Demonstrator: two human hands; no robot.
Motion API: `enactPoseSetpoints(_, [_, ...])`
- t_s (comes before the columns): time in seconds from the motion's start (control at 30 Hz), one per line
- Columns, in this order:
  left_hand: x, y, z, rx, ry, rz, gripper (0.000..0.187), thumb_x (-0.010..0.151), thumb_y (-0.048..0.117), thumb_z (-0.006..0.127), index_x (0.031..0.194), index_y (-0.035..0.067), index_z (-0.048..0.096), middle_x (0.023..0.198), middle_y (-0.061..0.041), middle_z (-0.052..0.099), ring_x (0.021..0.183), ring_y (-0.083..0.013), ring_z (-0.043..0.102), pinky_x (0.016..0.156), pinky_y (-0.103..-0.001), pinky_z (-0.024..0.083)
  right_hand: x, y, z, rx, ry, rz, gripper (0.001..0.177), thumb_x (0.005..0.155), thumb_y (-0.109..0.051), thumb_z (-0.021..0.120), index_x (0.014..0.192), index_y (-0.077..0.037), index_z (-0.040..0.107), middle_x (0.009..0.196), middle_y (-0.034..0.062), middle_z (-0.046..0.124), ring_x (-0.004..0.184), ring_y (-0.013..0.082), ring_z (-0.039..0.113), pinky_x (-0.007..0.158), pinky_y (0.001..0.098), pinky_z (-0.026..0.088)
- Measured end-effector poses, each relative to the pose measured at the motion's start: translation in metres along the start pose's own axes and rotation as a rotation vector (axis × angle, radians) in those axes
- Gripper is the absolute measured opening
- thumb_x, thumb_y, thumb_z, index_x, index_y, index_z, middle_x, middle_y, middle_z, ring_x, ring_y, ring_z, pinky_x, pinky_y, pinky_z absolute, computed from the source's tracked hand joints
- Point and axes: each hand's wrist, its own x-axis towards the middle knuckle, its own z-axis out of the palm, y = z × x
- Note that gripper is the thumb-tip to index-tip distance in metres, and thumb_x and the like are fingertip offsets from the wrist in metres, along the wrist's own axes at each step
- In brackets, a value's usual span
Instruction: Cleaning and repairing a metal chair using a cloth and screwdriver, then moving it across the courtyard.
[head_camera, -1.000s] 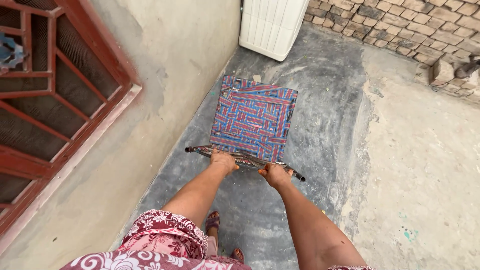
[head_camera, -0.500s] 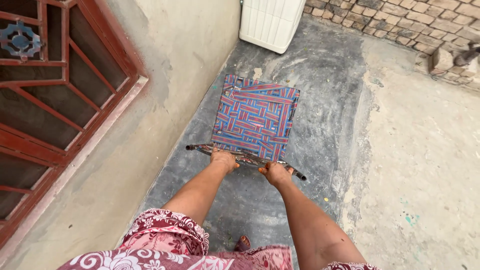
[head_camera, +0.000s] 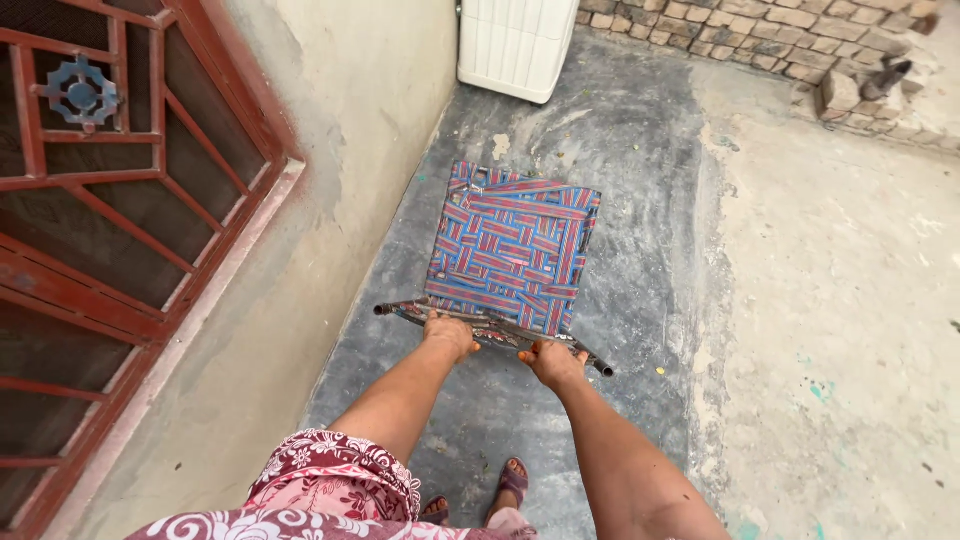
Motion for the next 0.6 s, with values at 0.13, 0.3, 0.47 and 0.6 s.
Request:
enactPoseSetpoints(0.13, [-0.006,-0.003,0.016,0.002,-0.009,0.022,0.061,0.103,0.055,0.052,0.146,0.012,0.057,0.152,-0.012,0.053,0.147,-0.0326,0.041,0.124,-0.055,0.021,-0.019,-0.002,0.012,-0.001,-0.027,0.035,0.049,0.098,-0.056,0.058,0.128,-0.019,0.07,0.12,0.0042,0.074,0.123,0.0232,0.064,0.117,0.0642,0.023])
enactPoseSetpoints(0.3, [-0.029,0.001,0.026,0.008,0.003,0.037,0.061,0.103,0.055,0.051,0.145,0.012,0.059,0.152,-0.011,0.054,0.147,-0.0313,0.043,0.124,-0.054,0.024,-0.031,0.008,0.039,0.012,0.037,0.017,0.052,0.098,-0.057,0.057,0.131,-0.018,0.068,0.121,0.0036,0.075,0.124,0.0234,0.063,0.119,0.0641,0.021])
enactPoseSetpoints(0.47, [-0.039,0.003,0.043,0.038,0.007,0.052,0.064,0.103,0.056,0.052,0.146,0.009,0.056,0.153,-0.013,0.052,0.147,-0.0333,0.042,0.123,-0.055,0.022,-0.051,0.006,0.047,0.013,0.034,0.032,0.051,0.098,-0.056,0.058,0.131,-0.019,0.067,0.124,0.0034,0.073,0.125,0.023,0.063,0.12,0.0666,0.018])
enactPoseSetpoints(0.6, [-0.056,0.011,0.056,0.028,-0.014,0.042,0.06,0.103,0.053,0.052,0.146,0.011,0.058,0.151,-0.012,0.055,0.146,-0.0328,0.044,0.124,-0.055,0.022,-0.067,0.01,0.057,0.008,0.0,0.059,0.047,0.098,-0.055,0.058,0.129,-0.021,0.068,0.122,0.0024,0.074,0.123,0.0217,0.065,0.121,0.0673,0.016])
